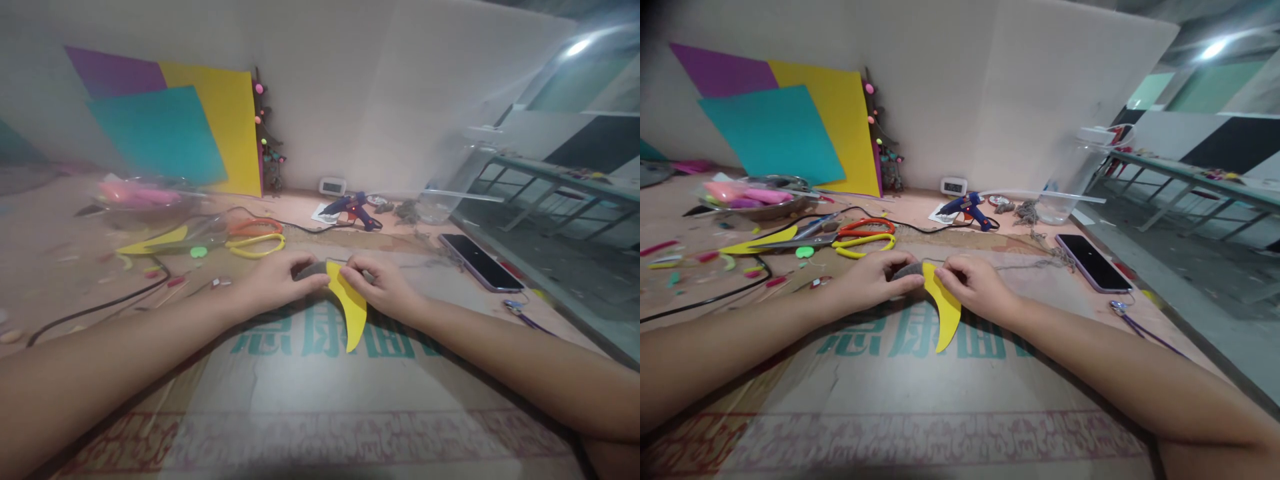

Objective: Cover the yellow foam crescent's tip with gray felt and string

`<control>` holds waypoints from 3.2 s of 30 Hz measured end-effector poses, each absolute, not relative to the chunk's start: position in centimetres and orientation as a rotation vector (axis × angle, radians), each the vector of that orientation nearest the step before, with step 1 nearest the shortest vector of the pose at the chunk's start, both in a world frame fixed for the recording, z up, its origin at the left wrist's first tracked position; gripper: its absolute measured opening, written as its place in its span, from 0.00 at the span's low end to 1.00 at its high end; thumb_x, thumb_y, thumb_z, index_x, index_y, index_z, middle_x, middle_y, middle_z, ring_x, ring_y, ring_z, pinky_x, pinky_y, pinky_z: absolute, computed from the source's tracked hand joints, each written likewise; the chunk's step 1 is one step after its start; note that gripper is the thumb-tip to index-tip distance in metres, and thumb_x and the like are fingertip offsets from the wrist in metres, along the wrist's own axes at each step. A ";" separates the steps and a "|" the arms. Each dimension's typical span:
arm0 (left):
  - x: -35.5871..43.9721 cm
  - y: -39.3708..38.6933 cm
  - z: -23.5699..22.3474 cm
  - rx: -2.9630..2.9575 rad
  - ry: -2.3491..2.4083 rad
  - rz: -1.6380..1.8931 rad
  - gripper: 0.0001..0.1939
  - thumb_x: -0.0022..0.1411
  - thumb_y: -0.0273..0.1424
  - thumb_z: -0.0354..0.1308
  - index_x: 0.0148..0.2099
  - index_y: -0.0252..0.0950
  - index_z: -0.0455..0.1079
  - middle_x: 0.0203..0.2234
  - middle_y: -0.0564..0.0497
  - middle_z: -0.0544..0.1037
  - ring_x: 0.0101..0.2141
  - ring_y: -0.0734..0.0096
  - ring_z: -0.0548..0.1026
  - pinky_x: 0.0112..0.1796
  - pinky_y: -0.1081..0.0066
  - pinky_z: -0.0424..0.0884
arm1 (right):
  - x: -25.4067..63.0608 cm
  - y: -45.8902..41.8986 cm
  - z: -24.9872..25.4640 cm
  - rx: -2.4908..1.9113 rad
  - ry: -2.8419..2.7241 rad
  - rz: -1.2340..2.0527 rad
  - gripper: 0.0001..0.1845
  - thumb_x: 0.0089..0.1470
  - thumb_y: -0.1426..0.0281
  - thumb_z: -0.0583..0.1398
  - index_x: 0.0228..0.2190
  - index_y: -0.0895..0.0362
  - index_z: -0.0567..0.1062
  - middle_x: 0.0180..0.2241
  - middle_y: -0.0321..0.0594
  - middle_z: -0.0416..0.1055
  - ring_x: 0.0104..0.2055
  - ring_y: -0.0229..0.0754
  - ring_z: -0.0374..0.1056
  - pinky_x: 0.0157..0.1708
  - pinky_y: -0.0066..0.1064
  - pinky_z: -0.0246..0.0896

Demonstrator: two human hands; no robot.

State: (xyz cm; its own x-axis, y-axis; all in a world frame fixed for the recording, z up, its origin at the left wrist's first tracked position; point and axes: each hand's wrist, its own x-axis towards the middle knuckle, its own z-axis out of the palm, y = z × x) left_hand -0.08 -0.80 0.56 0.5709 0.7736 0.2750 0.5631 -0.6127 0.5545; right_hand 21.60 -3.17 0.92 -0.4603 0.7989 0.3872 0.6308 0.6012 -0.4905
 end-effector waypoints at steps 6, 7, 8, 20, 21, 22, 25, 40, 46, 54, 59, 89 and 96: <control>-0.2 -0.7 0.1 2.401 1.032 0.674 0.21 0.64 0.48 0.50 0.34 0.35 0.72 0.25 0.54 0.73 0.27 0.71 0.68 0.28 0.72 0.58 | 21.6 -3.1 0.5 -1.061 -2.283 0.345 0.15 0.61 0.65 0.52 0.23 0.56 0.66 0.22 0.35 0.65 0.25 0.35 0.60 0.27 0.27 0.54; -0.2 -0.7 0.1 2.399 1.037 0.667 0.21 0.64 0.47 0.49 0.34 0.35 0.72 0.25 0.54 0.73 0.27 0.71 0.68 0.28 0.72 0.57 | 21.6 -3.1 0.5 -1.062 -2.284 0.333 0.15 0.61 0.65 0.52 0.23 0.56 0.66 0.22 0.35 0.65 0.25 0.35 0.60 0.27 0.27 0.53; -0.2 -0.7 0.1 2.398 1.042 0.662 0.21 0.65 0.46 0.49 0.34 0.35 0.72 0.25 0.54 0.73 0.27 0.72 0.68 0.27 0.72 0.57 | 21.6 -3.0 0.4 -1.060 -2.284 0.319 0.15 0.61 0.65 0.52 0.23 0.56 0.66 0.22 0.35 0.65 0.25 0.35 0.60 0.27 0.27 0.53; -0.1 -0.5 -0.1 2.290 0.987 0.778 0.16 0.65 0.43 0.51 0.38 0.36 0.71 0.28 0.52 0.76 0.30 0.69 0.72 0.31 0.71 0.64 | 21.7 -2.9 0.6 -1.106 -2.272 0.325 0.17 0.61 0.64 0.51 0.22 0.56 0.65 0.21 0.34 0.63 0.25 0.36 0.59 0.27 0.28 0.52; -0.1 -0.4 -0.2 2.241 0.988 0.830 0.15 0.64 0.42 0.53 0.43 0.36 0.71 0.30 0.52 0.76 0.31 0.69 0.72 0.31 0.71 0.65 | 21.7 -2.9 0.6 -1.115 -2.268 0.327 0.17 0.61 0.64 0.51 0.22 0.55 0.64 0.21 0.34 0.62 0.25 0.36 0.58 0.26 0.27 0.52; -0.1 -0.4 -0.3 2.198 0.981 0.882 0.16 0.63 0.41 0.54 0.48 0.37 0.69 0.30 0.52 0.76 0.31 0.69 0.73 0.32 0.71 0.66 | 21.7 -2.9 0.6 -1.125 -2.265 0.332 0.17 0.61 0.64 0.51 0.22 0.55 0.64 0.21 0.33 0.61 0.24 0.35 0.58 0.26 0.27 0.51; -0.1 -0.4 -0.3 2.170 0.932 0.966 0.20 0.63 0.36 0.56 0.57 0.39 0.64 0.31 0.52 0.76 0.31 0.71 0.73 0.32 0.72 0.68 | 21.7 -2.9 0.7 -1.131 -2.263 0.340 0.17 0.61 0.64 0.52 0.22 0.55 0.63 0.20 0.33 0.61 0.24 0.35 0.57 0.26 0.27 0.50; -0.2 -0.6 0.0 2.424 0.951 0.935 0.11 0.66 0.35 0.53 0.44 0.37 0.74 0.37 0.50 0.80 0.38 0.67 0.74 0.40 0.69 0.67 | 21.8 -2.8 0.3 -1.049 -2.272 0.301 0.15 0.61 0.67 0.53 0.22 0.56 0.65 0.21 0.33 0.62 0.24 0.34 0.57 0.26 0.26 0.51; -0.2 -0.3 -0.4 2.373 0.965 0.914 0.13 0.65 0.36 0.54 0.47 0.37 0.74 0.36 0.51 0.80 0.35 0.69 0.74 0.35 0.71 0.67 | 21.9 -2.7 0.3 -1.054 -2.271 0.305 0.16 0.61 0.66 0.53 0.22 0.56 0.64 0.20 0.33 0.62 0.23 0.34 0.57 0.25 0.26 0.50; -0.3 -0.5 -0.3 2.403 0.940 0.960 0.13 0.66 0.35 0.53 0.48 0.37 0.74 0.40 0.50 0.80 0.39 0.68 0.75 0.40 0.70 0.68 | 21.7 -2.7 0.5 -1.080 -2.267 0.328 0.15 0.60 0.66 0.53 0.22 0.56 0.66 0.21 0.34 0.64 0.24 0.35 0.58 0.25 0.26 0.51; -0.3 -0.3 -0.2 2.449 0.938 0.936 0.11 0.66 0.34 0.53 0.43 0.37 0.75 0.37 0.51 0.80 0.38 0.69 0.74 0.40 0.70 0.67 | 21.8 -2.7 0.4 -1.047 -2.276 0.324 0.15 0.60 0.67 0.53 0.22 0.56 0.65 0.21 0.33 0.64 0.24 0.34 0.58 0.25 0.26 0.51; -0.1 -0.5 0.0 2.248 1.036 0.925 0.14 0.66 0.38 0.51 0.45 0.35 0.72 0.36 0.50 0.78 0.36 0.67 0.74 0.35 0.71 0.68 | 21.8 -2.8 0.6 -1.072 -2.284 0.373 0.15 0.61 0.66 0.53 0.24 0.57 0.67 0.22 0.34 0.65 0.25 0.34 0.60 0.26 0.26 0.52; -0.1 -0.1 -0.2 2.224 1.036 0.893 0.15 0.64 0.41 0.52 0.37 0.35 0.72 0.28 0.52 0.76 0.30 0.69 0.71 0.30 0.71 0.65 | 21.9 -2.7 0.5 -0.986 -2.342 0.406 0.14 0.62 0.66 0.53 0.25 0.57 0.68 0.23 0.34 0.66 0.25 0.35 0.61 0.27 0.26 0.54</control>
